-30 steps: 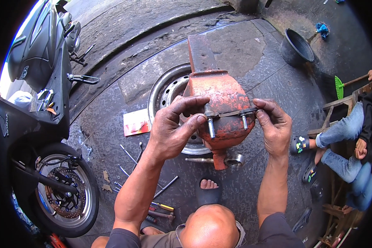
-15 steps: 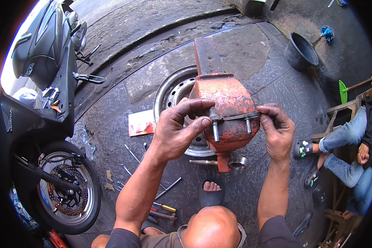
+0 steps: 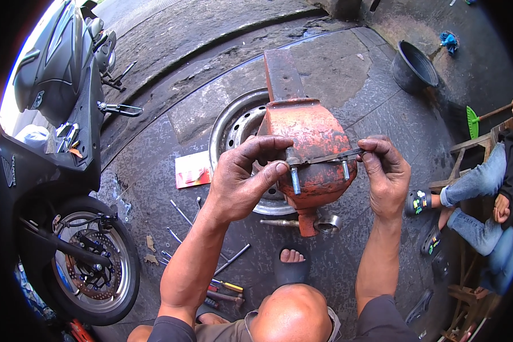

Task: Replacing brake pads on a motorcycle using a vice and hand tools.

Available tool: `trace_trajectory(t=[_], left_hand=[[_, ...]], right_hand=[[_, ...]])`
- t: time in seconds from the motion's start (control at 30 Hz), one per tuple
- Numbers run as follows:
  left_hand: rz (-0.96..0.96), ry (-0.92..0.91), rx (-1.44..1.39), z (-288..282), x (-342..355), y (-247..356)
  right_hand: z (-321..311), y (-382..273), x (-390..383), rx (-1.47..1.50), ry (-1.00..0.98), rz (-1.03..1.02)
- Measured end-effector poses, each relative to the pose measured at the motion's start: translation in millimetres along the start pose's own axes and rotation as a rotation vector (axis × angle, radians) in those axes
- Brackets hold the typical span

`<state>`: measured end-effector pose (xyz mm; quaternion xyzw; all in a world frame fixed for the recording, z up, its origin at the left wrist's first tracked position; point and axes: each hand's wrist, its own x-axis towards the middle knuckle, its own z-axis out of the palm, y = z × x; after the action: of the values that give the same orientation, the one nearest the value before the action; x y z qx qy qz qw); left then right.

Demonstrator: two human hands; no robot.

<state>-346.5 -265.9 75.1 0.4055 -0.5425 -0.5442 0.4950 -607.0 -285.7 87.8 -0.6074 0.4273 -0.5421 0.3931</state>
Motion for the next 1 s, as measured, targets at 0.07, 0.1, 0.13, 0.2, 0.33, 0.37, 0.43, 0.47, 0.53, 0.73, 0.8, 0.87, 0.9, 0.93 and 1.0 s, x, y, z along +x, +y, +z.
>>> trace_trajectory(t=[0.07, 0.1, 0.13, 0.2, 0.33, 0.37, 0.43, 0.47, 0.53, 0.73, 0.8, 0.87, 0.9, 0.93, 1.0], left_hand=[[-0.013, 0.007, -0.026, 2.0, 0.0, 1.2], [-0.012, 0.007, -0.026, 2.2, 0.1, 1.2], [-0.01, 0.006, -0.03, 2.4, 0.3, 1.0], [-0.008, 0.011, -0.03, 1.2, 0.0, 0.4], [-0.048, -0.001, -0.043, 0.9, 0.5, -0.1], [-0.057, -0.007, -0.054, 1.4, 0.9, 0.2], [0.01, -0.022, 0.024, 0.6, 2.6, -2.7], [0.019, -0.034, 0.033, 0.4, 2.7, -3.5], [0.016, -0.049, 0.041, -0.7, 2.0, -4.0], [0.069, -0.05, 0.077, -3.1, 4.4, -2.7], [0.065, -0.041, 0.063, -1.0, 3.6, -3.2], [0.06, -0.031, 0.049, -1.5, 4.5, -3.3], [0.107, -0.056, 0.127, -3.4, 6.0, -2.9], [0.154, -0.08, 0.205, -4.7, 6.9, -2.8], [0.144, -0.094, 0.2, -4.4, 7.7, -3.2]], right_hand=[[-1.2, 0.3, 1.4, 0.008, 0.001, -0.015], [-1.4, 0.2, 1.6, 0.008, 0.001, -0.015], [-1.7, -0.1, 1.5, 0.004, 0.0, -0.008], [-0.7, 0.9, 0.9, 0.006, -0.005, -0.002], [0.3, 3.1, -1.7, 0.0, -0.006, 0.015], [0.0, 3.3, -2.1, 0.001, -0.005, 0.014], [-1.5, 4.3, -2.7, -0.005, -0.009, 0.001], [-1.5, 4.7, -3.1, -0.01, -0.009, -0.007], [-0.6, 4.4, -3.5, -0.006, -0.009, -0.003], [2.3, 1.8, -2.8, 0.019, 0.014, 0.024], [2.4, 2.6, -2.6, 0.015, 0.016, 0.026], [1.7, 4.4, -2.9, 0.009, 0.003, 0.003], [1.8, 4.5, -2.7, 0.01, 0.004, 0.003], [1.9, 4.1, -2.4, 0.014, 0.0, -0.001], [0.7, 3.1, -2.2, 0.013, -0.004, -0.005]])
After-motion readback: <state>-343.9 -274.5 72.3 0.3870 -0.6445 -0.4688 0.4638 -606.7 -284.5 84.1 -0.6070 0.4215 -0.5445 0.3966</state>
